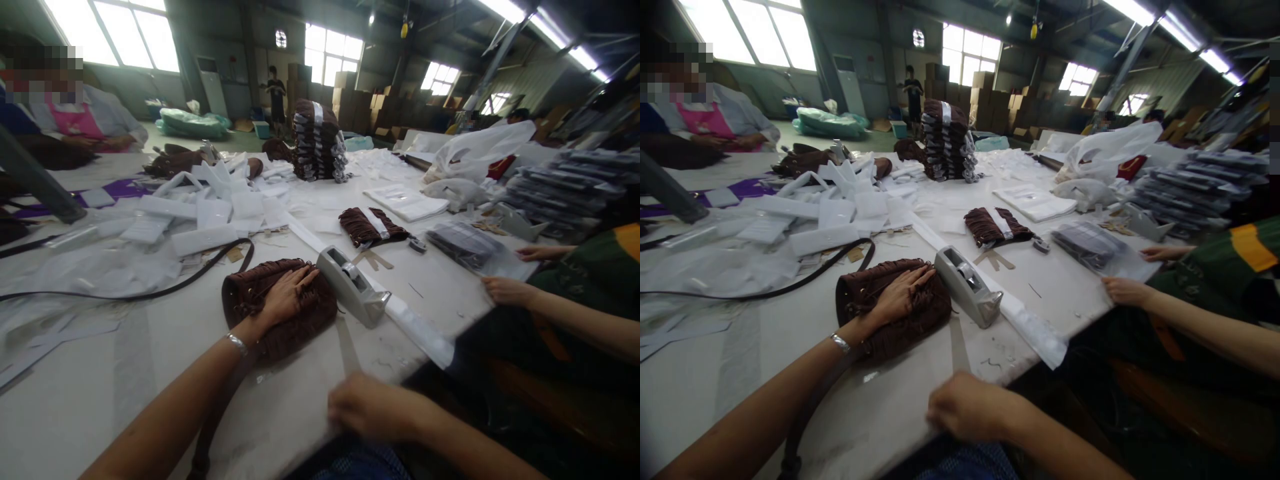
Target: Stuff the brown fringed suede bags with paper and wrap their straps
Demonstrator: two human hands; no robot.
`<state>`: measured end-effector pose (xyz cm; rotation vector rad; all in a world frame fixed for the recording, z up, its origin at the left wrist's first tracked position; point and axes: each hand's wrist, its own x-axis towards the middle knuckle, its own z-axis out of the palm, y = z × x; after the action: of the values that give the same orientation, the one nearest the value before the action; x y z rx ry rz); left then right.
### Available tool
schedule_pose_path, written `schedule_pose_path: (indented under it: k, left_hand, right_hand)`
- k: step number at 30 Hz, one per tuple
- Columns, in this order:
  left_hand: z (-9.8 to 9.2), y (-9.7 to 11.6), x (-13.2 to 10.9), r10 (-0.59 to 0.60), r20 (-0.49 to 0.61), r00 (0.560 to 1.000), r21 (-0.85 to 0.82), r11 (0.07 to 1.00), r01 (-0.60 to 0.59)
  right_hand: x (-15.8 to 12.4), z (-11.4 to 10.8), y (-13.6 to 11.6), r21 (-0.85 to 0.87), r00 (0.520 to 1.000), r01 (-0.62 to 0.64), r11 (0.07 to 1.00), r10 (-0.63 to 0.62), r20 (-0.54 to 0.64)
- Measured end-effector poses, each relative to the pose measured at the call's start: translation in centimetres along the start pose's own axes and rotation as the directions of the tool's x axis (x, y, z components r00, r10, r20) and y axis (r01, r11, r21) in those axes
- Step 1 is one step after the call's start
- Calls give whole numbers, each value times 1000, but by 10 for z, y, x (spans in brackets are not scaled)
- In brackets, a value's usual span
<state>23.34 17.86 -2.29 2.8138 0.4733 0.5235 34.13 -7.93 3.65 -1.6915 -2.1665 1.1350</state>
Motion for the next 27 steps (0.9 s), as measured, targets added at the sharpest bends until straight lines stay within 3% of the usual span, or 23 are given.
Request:
schedule_pose_path:
  k: [1, 2, 3, 4, 5, 6, 7, 8, 11, 13, 16, 21, 27]
  left_hand:
    - [0, 0, 0, -10, 1, 1000, -2, 1000, 10]
    - [0, 0, 1, -16, 1, 1000, -5, 1000, 16]
    - [1, -1, 1, -15, 1, 1000, -8, 1000, 15]
    - [1, -2, 1, -10, 3, 1000, -13, 1000, 10]
    - [2, -3, 1, -3, 4, 1000, -22, 1000, 3]
    - [3, -4, 0, 6, 3, 1000, -36, 999, -5]
    - [4, -6, 0, 15, -3, 1000, -58, 998, -15]
    - [4, -8, -1, 20, -16, 1000, -88, 996, -21]
    - [5, -12, -3, 29, -66, 997, -186, 982, -41]
    - [4, -13, -4, 20, -80, 997, -221, 975, -38]
    - [2, -11, -3, 15, -70, 997, -200, 979, -28]
    - [-1, -1, -1, -11, -8, 1000, -75, 997, 10]
    - [-2, 6, -3, 4, -20, 1000, -77, 997, -6]
  right_hand:
    - [-7, 1, -8, 60, 990, 43, 997, -51, 135]
    - [-9, -1, -13, 86, 984, 72, 994, -85, 156]
    - [-6, -6, -15, 81, 992, 99, 992, -105, 74]
    - [4, -14, -14, 34, 989, 116, 993, -112, -93]
    - [17, -23, -10, -36, 944, 103, 994, -110, -311]
    - [33, -32, -3, -121, 868, 89, 989, -136, -477]
    - [51, -41, 4, -201, 818, 55, 978, -160, -552]
    - [68, -49, 12, -252, 802, 14, 968, -162, -575]
    - [103, -59, 28, -298, 818, -33, 954, -145, -557]
    - [107, -56, 31, -281, 822, -50, 958, -121, -557]
    - [91, -43, 28, -278, 836, -104, 955, -68, -545]
    - [44, -14, 17, -355, 925, -88, 931, -56, -377]
    - [17, -1, -16, -321, 936, -147, 935, 27, -350]
